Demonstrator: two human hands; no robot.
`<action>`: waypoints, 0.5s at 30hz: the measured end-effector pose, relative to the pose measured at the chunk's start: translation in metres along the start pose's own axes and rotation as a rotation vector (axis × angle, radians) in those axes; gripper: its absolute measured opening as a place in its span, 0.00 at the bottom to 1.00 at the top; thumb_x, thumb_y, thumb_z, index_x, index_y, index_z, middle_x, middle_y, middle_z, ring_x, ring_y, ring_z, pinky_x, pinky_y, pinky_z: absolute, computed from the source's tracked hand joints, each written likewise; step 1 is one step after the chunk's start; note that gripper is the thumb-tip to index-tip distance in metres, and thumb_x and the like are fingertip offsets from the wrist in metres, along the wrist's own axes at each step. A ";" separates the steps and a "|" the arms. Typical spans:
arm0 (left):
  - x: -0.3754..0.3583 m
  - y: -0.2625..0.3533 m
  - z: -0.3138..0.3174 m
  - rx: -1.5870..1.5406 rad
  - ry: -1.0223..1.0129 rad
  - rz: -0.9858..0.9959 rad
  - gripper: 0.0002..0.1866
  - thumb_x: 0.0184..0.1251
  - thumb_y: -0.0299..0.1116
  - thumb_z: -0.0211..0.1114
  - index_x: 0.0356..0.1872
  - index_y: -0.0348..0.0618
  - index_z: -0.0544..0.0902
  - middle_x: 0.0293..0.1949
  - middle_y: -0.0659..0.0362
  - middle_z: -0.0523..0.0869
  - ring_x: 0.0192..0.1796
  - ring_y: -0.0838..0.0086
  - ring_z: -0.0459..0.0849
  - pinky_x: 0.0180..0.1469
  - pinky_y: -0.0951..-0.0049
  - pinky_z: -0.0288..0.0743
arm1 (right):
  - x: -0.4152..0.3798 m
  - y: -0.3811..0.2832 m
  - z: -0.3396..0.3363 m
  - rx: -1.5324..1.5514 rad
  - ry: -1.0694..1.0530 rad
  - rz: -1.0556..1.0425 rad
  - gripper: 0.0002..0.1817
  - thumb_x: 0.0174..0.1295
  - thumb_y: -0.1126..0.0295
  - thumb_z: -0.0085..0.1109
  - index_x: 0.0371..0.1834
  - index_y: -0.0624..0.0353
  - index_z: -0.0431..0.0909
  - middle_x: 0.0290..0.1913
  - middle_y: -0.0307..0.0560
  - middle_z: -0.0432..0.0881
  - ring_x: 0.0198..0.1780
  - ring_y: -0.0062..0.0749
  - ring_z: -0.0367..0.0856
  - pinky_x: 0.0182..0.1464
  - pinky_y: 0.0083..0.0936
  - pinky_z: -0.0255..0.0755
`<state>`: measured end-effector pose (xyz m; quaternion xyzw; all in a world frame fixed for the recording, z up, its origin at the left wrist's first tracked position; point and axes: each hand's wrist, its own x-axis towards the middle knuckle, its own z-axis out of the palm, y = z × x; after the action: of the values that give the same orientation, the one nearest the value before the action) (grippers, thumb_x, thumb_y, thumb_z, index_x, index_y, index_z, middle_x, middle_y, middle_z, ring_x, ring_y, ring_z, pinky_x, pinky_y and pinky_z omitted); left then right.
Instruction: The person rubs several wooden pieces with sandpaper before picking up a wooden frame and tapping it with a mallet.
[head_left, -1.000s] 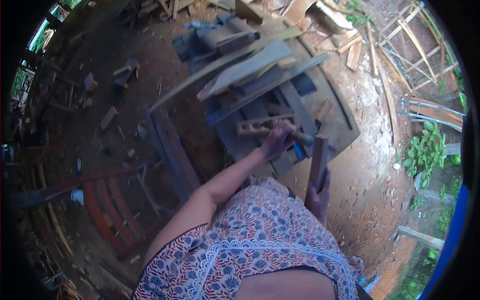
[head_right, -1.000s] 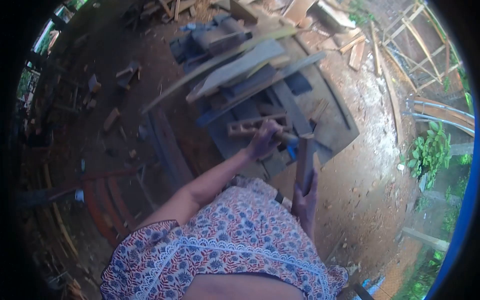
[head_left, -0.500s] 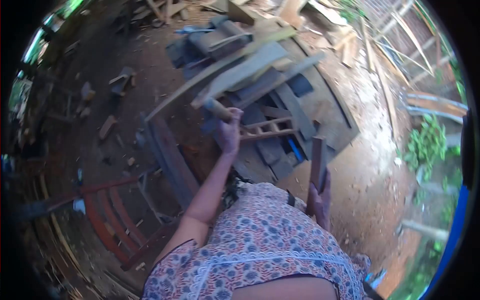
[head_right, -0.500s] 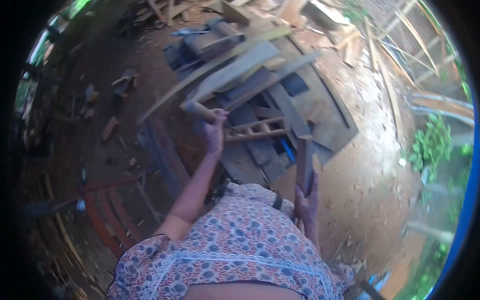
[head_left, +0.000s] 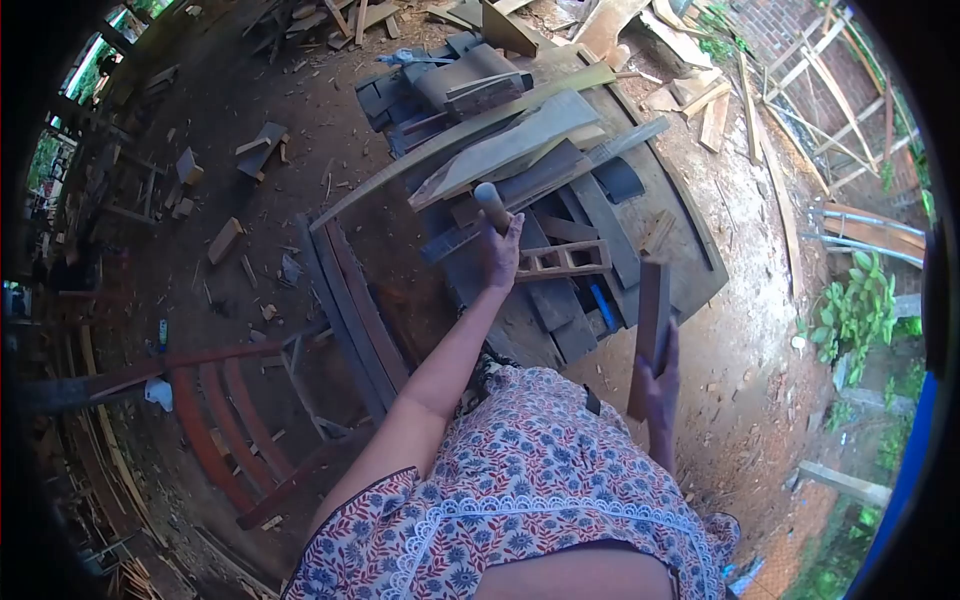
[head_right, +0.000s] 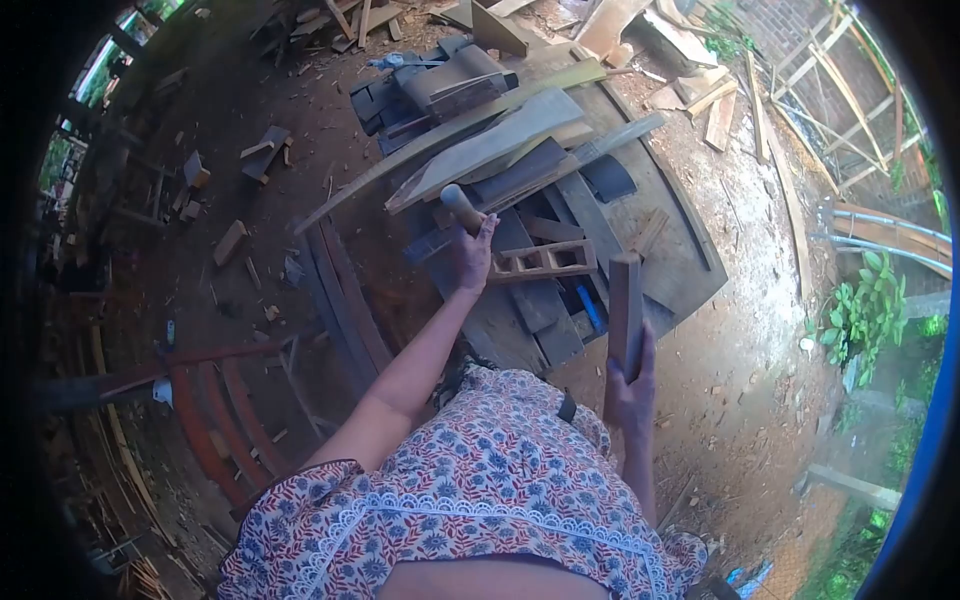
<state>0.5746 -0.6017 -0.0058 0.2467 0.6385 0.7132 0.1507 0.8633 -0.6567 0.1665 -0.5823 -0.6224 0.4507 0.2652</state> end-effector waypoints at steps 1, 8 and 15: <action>0.000 0.005 -0.001 0.001 -0.006 -0.001 0.16 0.63 0.40 0.65 0.39 0.41 0.70 0.27 0.60 0.77 0.30 0.71 0.78 0.37 0.69 0.72 | 0.009 -0.012 0.000 -0.007 -0.029 0.010 0.39 0.57 0.72 0.55 0.72 0.47 0.51 0.58 0.57 0.72 0.54 0.38 0.75 0.53 0.30 0.69; 0.016 0.018 0.004 0.002 -0.334 0.034 0.13 0.63 0.34 0.63 0.40 0.42 0.68 0.30 0.58 0.77 0.34 0.71 0.79 0.39 0.69 0.72 | 0.077 -0.105 0.013 -0.077 -0.048 -0.481 0.38 0.57 0.69 0.58 0.72 0.51 0.52 0.65 0.56 0.66 0.62 0.43 0.70 0.60 0.33 0.65; 0.027 0.030 0.008 0.084 -0.599 0.128 0.14 0.62 0.30 0.63 0.43 0.43 0.67 0.32 0.57 0.78 0.37 0.70 0.79 0.42 0.67 0.73 | 0.129 -0.149 0.073 -0.708 -0.461 -0.388 0.37 0.56 0.63 0.59 0.70 0.47 0.56 0.59 0.61 0.70 0.58 0.51 0.73 0.60 0.37 0.66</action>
<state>0.5592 -0.5846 0.0284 0.4916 0.5776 0.5899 0.2768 0.7051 -0.5380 0.2379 -0.3944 -0.8782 0.2703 -0.0157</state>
